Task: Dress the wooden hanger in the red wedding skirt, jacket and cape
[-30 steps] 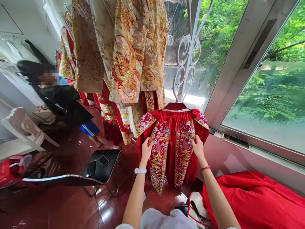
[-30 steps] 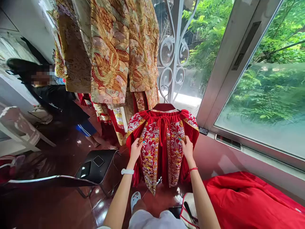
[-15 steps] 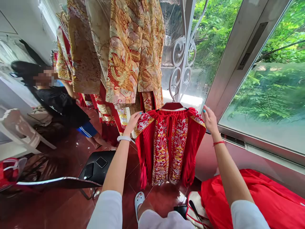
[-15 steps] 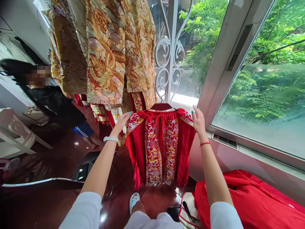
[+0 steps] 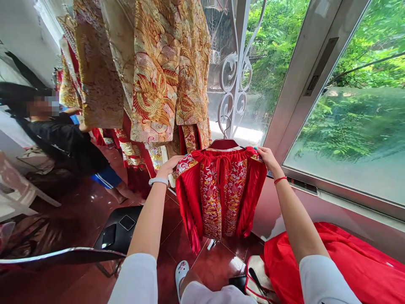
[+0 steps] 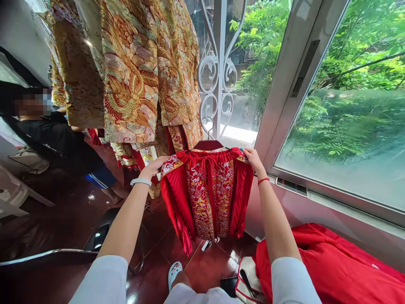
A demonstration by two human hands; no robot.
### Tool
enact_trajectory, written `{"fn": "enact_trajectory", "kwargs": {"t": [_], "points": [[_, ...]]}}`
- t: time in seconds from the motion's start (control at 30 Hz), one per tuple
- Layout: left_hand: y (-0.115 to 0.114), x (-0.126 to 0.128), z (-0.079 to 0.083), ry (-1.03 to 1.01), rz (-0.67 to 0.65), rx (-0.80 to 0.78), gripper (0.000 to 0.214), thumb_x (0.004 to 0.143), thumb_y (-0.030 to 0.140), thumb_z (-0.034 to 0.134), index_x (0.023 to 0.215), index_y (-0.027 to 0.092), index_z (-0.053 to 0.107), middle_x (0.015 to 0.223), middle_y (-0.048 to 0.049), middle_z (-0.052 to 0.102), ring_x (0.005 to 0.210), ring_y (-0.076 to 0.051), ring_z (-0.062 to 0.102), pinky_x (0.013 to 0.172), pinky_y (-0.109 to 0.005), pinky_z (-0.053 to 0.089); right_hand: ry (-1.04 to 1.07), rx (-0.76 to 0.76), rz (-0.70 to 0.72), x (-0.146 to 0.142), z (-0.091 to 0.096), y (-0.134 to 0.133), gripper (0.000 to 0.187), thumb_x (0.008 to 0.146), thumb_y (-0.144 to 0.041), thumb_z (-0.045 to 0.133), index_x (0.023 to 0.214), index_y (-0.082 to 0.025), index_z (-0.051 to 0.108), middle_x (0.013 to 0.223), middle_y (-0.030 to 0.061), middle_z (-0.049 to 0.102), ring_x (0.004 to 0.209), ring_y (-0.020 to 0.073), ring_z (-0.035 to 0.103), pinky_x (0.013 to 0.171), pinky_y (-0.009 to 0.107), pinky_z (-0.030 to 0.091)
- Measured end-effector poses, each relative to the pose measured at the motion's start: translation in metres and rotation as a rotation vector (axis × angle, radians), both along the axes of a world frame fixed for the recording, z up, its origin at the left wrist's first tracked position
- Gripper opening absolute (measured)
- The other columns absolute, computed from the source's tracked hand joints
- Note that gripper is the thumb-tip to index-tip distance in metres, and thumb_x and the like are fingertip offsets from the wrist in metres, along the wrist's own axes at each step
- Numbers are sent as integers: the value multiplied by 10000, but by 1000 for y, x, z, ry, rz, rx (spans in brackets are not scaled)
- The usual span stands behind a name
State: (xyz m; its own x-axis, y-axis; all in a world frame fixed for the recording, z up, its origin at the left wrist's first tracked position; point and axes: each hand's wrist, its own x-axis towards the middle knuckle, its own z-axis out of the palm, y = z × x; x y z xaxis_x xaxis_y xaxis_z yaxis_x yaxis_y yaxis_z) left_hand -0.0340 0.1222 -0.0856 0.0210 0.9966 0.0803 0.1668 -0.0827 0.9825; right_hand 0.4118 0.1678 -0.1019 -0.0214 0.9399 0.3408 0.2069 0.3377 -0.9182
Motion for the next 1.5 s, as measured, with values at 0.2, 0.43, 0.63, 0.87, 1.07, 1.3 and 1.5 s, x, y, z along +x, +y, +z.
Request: {"fn": "enact_trajectory", "kwargs": {"t": [0.2,0.43,0.63,0.87,1.07,1.3,1.5], "points": [[-26,-2,-10,113,149,238,483,720,550,707,1008,163,740,1102,-117,758,1057,-295,686,974,-432,528,53,103,27,20,-19,-25,550,700,-591,772,1125,-245,714,1158,79,743,1066,260,680,910,382,555],[-42,3,-19,184,199,389,421,769,359,664,1137,158,699,1171,-132,738,1055,-282,692,1001,-453,518,70,89,-51,30,-32,-26,509,634,-590,808,956,-200,764,928,93,779,926,283,718,831,415,584],[-51,11,-16,301,236,440,392,852,286,570,1211,161,664,1264,-132,693,1173,-283,642,1093,-468,458,33,-2,2,32,-27,-40,623,657,-687,754,1052,-205,759,990,80,778,916,264,710,811,394,585],[-72,49,-11,627,460,765,568,918,255,562,1464,206,413,1556,-154,410,1473,-278,358,1235,-476,289,-160,149,7,15,-17,-60,757,684,-558,809,1330,-214,615,1330,145,657,1246,317,601,1077,504,472],[-67,96,-38,621,423,661,435,918,239,556,1343,165,508,1416,-205,491,1432,-329,391,1201,-521,304,-356,393,-209,-23,-17,-66,576,826,-316,636,1388,-210,572,1375,125,632,1260,303,593,1093,486,453],[-48,107,-76,124,185,167,362,870,332,627,1173,134,619,1189,-170,691,1115,-300,650,1028,-456,471,-488,374,-328,-24,-16,-67,470,856,-234,518,1304,-248,661,1270,92,711,1145,339,659,967,490,515],[-47,57,-70,59,132,98,468,836,389,661,1254,182,627,1338,-132,662,1253,-287,604,1087,-427,427,-549,313,-196,-7,-2,-56,430,803,-226,542,1180,-247,748,1105,67,773,1063,337,687,936,452,522]]}}
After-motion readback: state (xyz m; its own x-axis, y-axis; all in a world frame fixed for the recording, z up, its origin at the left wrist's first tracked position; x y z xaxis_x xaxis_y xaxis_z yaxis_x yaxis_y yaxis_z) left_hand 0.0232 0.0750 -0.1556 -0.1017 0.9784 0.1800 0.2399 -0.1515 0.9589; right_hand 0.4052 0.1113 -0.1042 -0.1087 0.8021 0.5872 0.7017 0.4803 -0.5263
